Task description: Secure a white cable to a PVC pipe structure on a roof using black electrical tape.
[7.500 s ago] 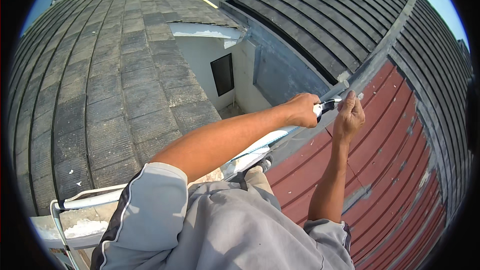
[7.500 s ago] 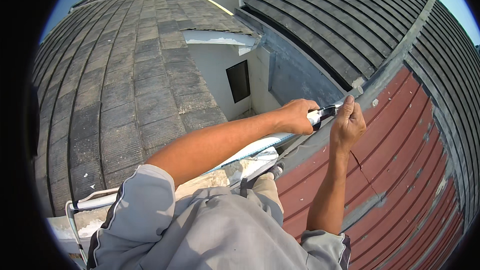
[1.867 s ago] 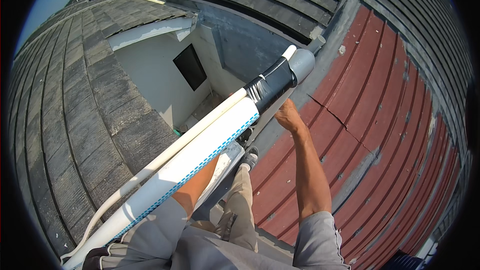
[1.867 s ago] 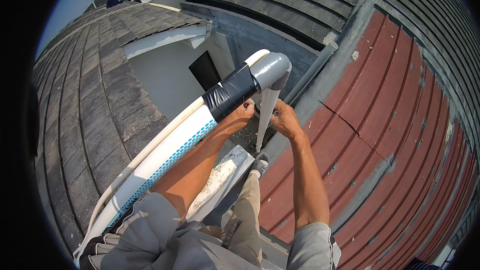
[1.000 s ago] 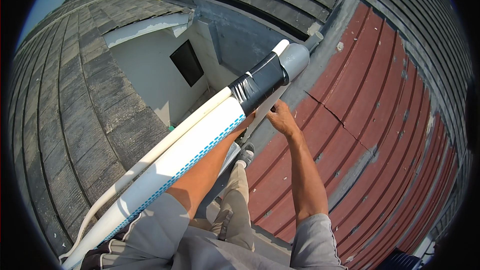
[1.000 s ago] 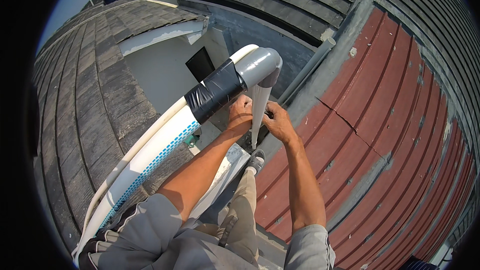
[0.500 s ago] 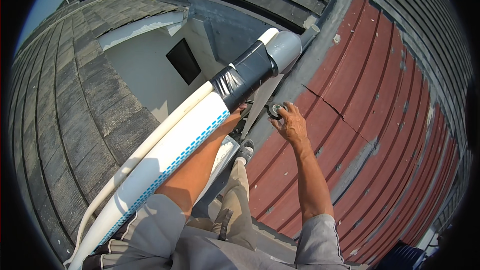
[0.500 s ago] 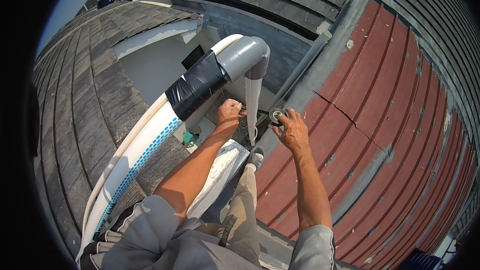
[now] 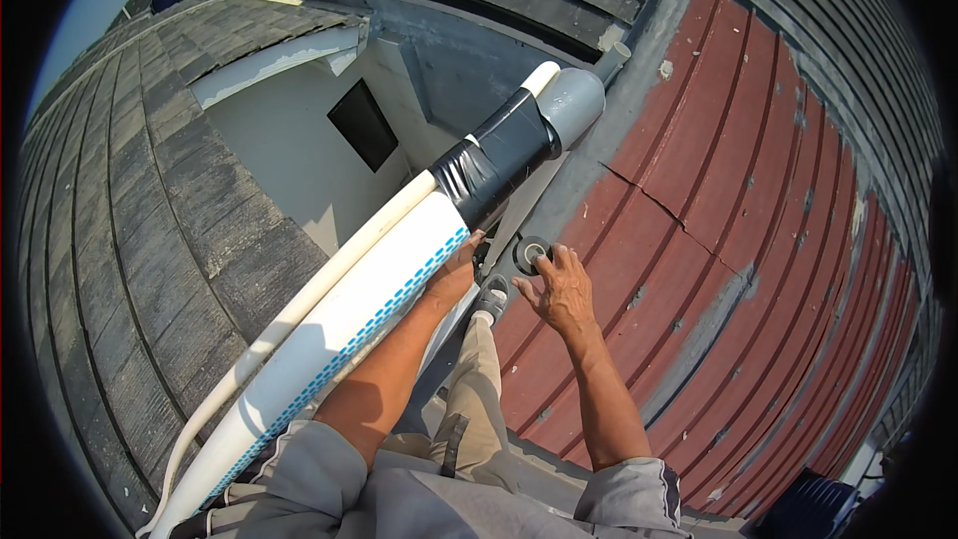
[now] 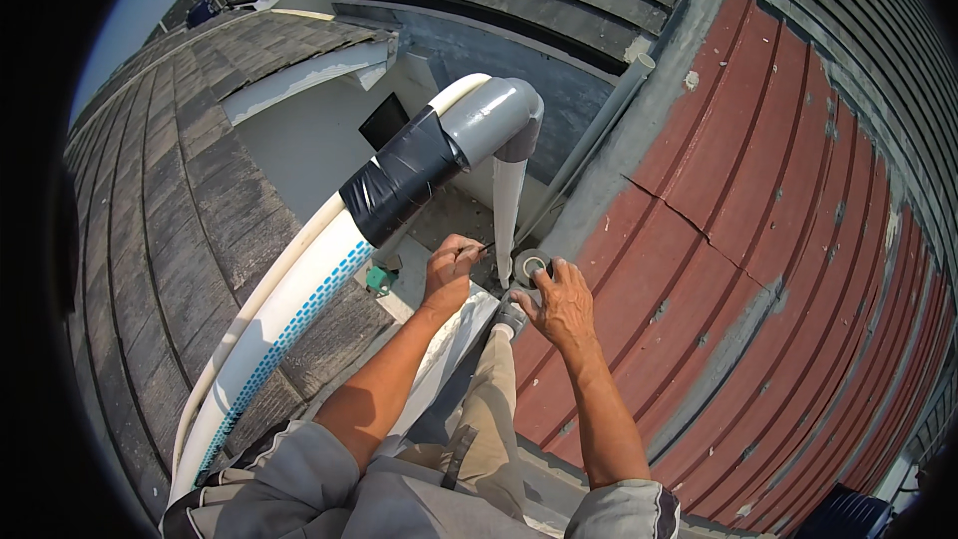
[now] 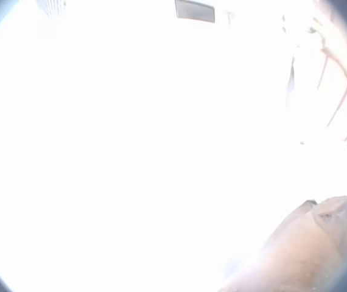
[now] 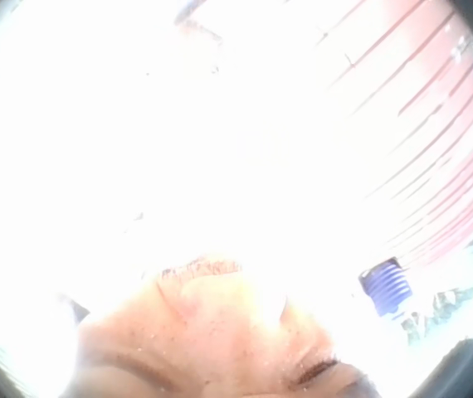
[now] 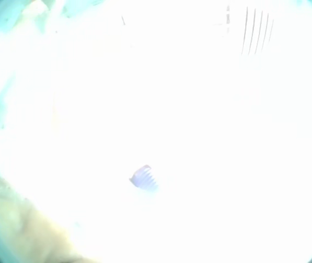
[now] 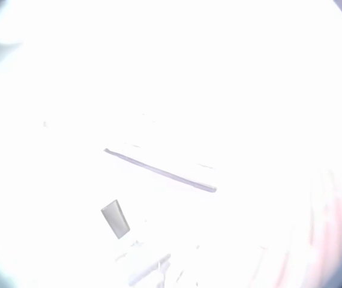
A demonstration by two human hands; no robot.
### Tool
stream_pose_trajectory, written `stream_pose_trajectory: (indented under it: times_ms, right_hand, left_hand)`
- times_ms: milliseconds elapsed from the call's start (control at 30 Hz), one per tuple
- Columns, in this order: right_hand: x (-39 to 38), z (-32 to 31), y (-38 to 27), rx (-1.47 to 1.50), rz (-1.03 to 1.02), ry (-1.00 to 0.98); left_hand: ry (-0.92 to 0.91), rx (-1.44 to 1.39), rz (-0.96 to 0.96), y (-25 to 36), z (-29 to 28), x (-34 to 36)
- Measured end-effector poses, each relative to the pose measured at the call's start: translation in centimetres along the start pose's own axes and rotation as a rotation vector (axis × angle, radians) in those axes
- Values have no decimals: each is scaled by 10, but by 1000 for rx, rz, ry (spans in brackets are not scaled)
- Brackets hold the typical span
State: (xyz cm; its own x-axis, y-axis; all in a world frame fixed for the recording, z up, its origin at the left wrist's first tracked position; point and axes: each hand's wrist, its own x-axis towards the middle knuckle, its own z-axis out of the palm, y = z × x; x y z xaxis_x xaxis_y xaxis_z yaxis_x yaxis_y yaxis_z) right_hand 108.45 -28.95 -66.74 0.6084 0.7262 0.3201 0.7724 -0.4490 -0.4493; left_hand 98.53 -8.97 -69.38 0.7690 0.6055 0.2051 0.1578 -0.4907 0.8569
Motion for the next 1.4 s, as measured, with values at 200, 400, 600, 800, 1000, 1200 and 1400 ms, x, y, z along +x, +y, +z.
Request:
stream_pose_trajectory:
  times_ms: [200, 400, 600, 800, 1000, 1200, 1400]
  right_hand:
    - [-11, 17, -41, 57, 132, -16]
    - [-15, 31, -54, 36, 136, 50]
    - [-16, 33, -75, 28, 103, 31]
    - [-9, 15, -67, 261, 60, 146]
    - [5, 21, -55, 530, 158, 235]
    - [59, 20, -46, 793, 385, 252]
    - [74, 45, -4, 1097, 344, -268]
  left_hand:
    - [-66, 9, 101, 39, -2, -1]
    - [-119, -22, 183, 42, -3, 2]
    - [-179, -62, 98, 36, 4, -7]
    - [-305, -208, -91, 26, -9, -4]
    - [-462, -336, -282, 49, -25, 7]
    - [-472, -348, -429, 44, -47, 15]
    - [-519, -576, -454, 10, -63, 41]
